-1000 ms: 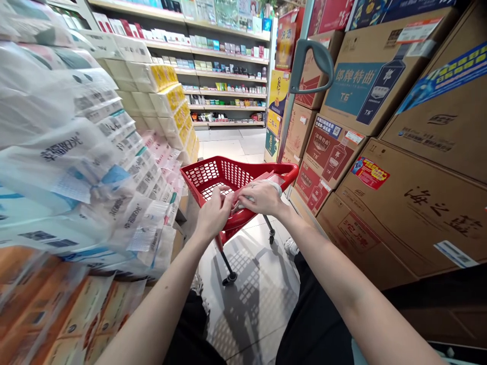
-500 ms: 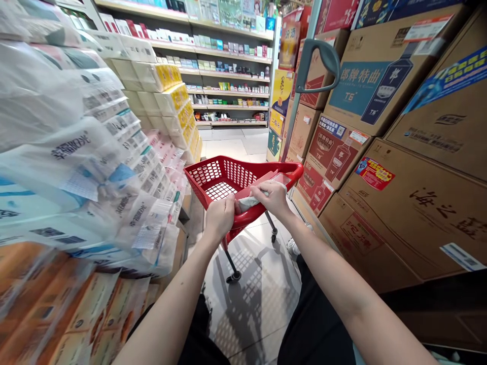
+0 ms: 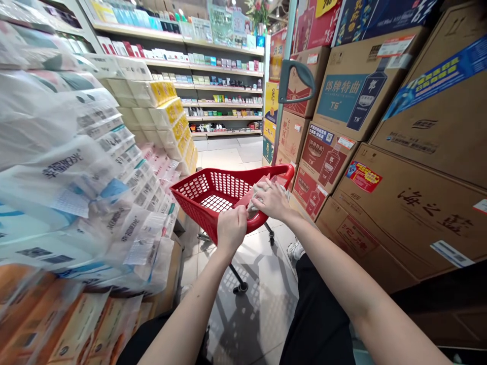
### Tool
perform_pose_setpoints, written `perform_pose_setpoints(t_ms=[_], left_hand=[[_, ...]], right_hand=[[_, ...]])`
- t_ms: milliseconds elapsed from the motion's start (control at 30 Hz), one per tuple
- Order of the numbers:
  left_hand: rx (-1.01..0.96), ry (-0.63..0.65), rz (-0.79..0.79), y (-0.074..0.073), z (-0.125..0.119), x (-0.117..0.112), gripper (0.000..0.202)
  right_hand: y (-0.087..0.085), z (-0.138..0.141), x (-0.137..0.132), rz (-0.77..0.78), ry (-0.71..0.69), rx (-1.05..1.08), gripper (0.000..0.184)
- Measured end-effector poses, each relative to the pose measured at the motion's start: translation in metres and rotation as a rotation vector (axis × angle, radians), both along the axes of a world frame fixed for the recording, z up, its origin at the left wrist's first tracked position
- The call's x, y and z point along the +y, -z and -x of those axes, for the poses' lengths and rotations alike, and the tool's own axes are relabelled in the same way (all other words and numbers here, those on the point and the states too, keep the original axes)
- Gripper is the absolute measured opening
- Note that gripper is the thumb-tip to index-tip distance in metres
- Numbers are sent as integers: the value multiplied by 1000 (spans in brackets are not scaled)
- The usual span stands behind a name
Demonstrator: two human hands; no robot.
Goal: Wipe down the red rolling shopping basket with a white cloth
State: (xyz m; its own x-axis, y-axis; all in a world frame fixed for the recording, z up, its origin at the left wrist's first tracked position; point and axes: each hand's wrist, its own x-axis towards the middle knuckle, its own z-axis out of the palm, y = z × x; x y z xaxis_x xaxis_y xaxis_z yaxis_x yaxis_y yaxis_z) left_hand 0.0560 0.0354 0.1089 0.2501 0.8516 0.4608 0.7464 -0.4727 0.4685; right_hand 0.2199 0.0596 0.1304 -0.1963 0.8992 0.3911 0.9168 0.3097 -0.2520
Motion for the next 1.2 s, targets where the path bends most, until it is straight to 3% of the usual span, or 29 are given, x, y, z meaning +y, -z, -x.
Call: perform_pose_setpoints(t_ms=[100, 233, 400, 533, 700, 900, 1200], left_hand=[[80, 40, -60, 2, -11, -5, 41], [135, 147, -56, 6, -9, -5, 37], [139, 194, 20, 12, 12, 13, 40], [303, 94, -7, 17, 17, 23, 38], [426, 40, 8, 17, 10, 19, 40], [326, 33, 15, 17, 8, 17, 40], [183, 167, 57, 18, 4, 21, 42]], right_hand=[[-4, -7, 8, 115, 105, 28, 28], [-4, -21, 12, 238, 193, 120, 60], [-5, -40, 14, 285, 106, 83, 58], [-6, -45, 14, 287, 89, 63, 59], [3, -31, -13, 222, 129, 157, 58], [15, -16, -45, 136, 101, 329, 53], [10, -51, 4, 159, 135, 334, 50]])
